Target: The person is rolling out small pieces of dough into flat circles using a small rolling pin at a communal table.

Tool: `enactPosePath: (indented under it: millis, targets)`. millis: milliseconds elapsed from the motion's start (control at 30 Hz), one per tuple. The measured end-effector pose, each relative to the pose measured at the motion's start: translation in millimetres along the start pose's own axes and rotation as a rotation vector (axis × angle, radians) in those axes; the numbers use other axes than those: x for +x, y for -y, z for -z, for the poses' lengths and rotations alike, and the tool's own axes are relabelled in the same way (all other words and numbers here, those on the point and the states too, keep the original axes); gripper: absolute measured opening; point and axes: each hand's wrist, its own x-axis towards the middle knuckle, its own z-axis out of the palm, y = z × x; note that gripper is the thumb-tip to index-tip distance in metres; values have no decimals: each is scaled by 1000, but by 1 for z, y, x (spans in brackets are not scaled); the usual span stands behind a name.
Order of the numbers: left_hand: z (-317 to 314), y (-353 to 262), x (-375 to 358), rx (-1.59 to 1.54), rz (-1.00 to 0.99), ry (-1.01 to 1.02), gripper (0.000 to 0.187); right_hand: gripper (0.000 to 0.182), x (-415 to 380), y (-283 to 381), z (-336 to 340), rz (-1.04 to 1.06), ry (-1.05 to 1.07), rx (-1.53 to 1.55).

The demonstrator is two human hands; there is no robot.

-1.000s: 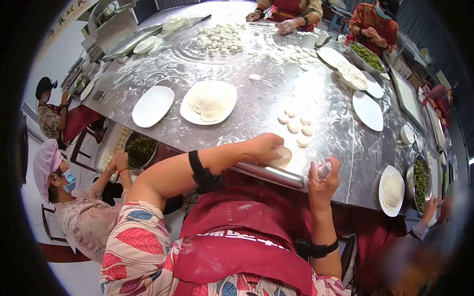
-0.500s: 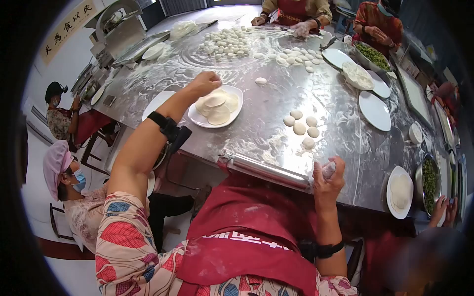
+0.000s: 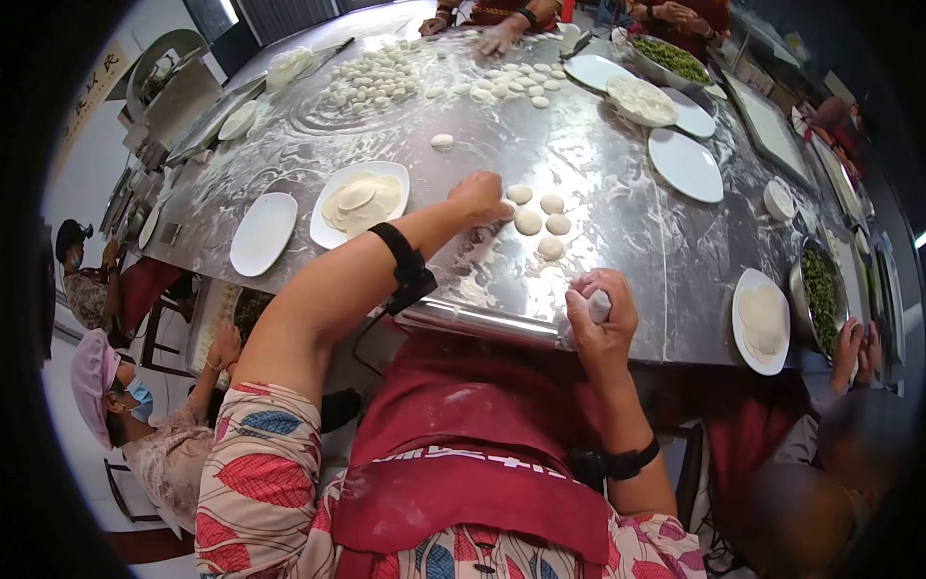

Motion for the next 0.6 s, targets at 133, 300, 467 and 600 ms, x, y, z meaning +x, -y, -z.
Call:
enactPosePath:
  millis: [133,300,467,600]
  targets:
    - [-2,-5,-10,-76,-16,26,37,15,1,18,5,-423,84,346]
    - [-3,1,-52,-310,-249,296,37,15,9,12,9,-423,142,219]
    - [-15,-16,-66,-340,-259,362,18,20,47,5,-12,-328,30,212]
    - [-16,-24,-69,-234,-251,294,16,20,51,2,-18,-357,-17,106]
